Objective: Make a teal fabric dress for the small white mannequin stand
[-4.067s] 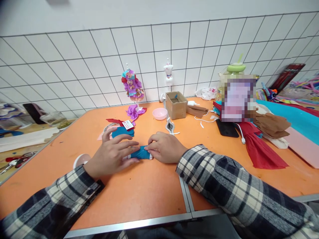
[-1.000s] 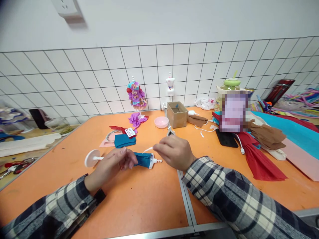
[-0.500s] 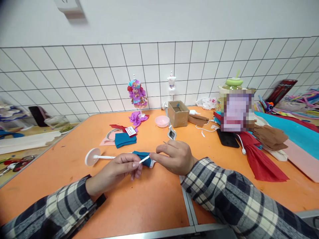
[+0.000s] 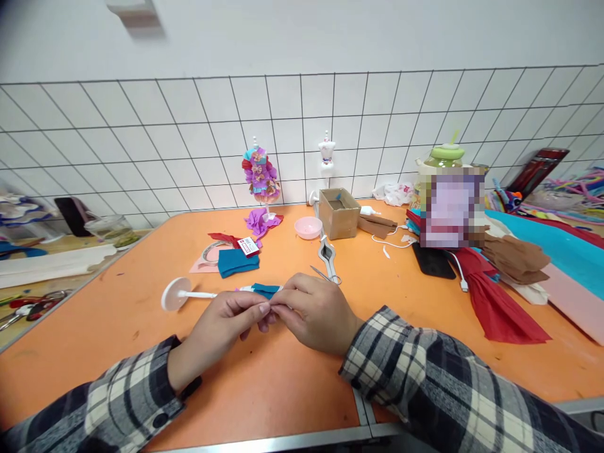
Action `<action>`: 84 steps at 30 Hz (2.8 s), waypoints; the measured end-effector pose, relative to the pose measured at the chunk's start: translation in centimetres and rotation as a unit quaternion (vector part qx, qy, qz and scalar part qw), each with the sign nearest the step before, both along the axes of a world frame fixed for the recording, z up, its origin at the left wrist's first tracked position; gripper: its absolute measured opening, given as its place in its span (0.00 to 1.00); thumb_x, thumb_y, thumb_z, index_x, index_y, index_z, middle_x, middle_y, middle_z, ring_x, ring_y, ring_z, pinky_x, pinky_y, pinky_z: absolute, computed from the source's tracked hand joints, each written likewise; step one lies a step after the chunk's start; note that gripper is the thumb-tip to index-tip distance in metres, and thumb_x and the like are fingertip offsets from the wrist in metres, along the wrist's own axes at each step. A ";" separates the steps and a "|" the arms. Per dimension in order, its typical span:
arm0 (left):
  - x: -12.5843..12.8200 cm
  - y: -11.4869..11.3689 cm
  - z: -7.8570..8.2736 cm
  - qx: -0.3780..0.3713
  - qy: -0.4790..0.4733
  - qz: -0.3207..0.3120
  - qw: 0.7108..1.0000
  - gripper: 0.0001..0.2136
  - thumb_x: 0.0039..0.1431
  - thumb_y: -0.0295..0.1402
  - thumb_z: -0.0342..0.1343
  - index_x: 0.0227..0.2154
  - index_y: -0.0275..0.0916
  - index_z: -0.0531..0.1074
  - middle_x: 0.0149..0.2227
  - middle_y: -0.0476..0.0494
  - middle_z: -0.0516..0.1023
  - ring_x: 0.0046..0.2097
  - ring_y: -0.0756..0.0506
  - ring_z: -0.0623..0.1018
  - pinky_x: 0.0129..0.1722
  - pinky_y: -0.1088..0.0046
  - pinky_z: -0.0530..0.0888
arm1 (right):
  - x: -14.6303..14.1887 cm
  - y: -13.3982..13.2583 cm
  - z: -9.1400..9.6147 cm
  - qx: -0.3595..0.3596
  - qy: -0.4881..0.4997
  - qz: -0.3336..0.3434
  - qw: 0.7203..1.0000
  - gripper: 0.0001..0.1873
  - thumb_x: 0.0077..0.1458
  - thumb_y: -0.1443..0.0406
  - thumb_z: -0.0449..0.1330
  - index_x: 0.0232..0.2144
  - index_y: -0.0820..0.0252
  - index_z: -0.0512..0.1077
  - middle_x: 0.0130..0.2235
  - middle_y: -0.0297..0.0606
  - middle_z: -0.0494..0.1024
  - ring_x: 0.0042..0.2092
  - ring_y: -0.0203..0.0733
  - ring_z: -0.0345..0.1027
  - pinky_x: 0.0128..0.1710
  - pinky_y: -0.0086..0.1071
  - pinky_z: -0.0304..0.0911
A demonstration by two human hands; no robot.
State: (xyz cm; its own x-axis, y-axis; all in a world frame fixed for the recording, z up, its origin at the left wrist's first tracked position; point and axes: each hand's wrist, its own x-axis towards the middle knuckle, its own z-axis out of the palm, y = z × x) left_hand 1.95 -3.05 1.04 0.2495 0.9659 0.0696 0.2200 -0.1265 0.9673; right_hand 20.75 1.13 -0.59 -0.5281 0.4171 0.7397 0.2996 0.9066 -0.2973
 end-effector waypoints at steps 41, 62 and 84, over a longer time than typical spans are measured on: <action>-0.5 0.4 -1.3 0.165 0.202 0.032 0.965 0.10 0.59 0.32 0.53 0.29 0.38 0.78 0.27 0.46 0.79 0.29 0.49 0.74 0.29 0.76 0.67 | -0.8 0.5 -0.2 -0.380 0.063 -0.005 0.923 0.03 0.46 0.67 0.62 0.26 0.60 0.76 0.29 0.33 0.74 0.24 0.29 0.61 0.24 0.24 0.57; -0.1 0.5 -0.9 0.148 0.118 -0.027 0.982 0.10 0.60 0.36 0.53 0.26 0.37 0.72 0.27 0.47 0.72 0.32 0.48 0.70 0.33 0.74 0.66 | -0.8 0.2 0.3 -0.593 0.094 0.084 0.795 0.10 0.50 0.59 0.59 0.30 0.60 0.69 0.14 0.24 0.66 0.15 0.27 0.52 0.14 0.20 0.48; 0.3 -0.7 -0.1 0.080 0.118 -0.030 0.989 0.15 0.61 0.39 0.50 0.27 0.35 0.74 0.17 0.53 0.67 0.19 0.53 0.65 0.20 0.80 0.62 | -0.8 -0.3 -0.4 -0.274 0.099 -0.023 0.956 0.05 0.50 0.68 0.58 0.27 0.59 0.75 0.26 0.33 0.72 0.25 0.32 0.64 0.25 0.26 0.60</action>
State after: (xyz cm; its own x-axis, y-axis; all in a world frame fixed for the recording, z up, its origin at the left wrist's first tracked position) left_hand 2.26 -3.74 0.95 0.3343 0.9299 0.1535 0.4241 -0.2939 0.8566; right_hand 19.97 0.85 -1.03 -0.3725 0.7900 0.4870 0.2248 0.5860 -0.7785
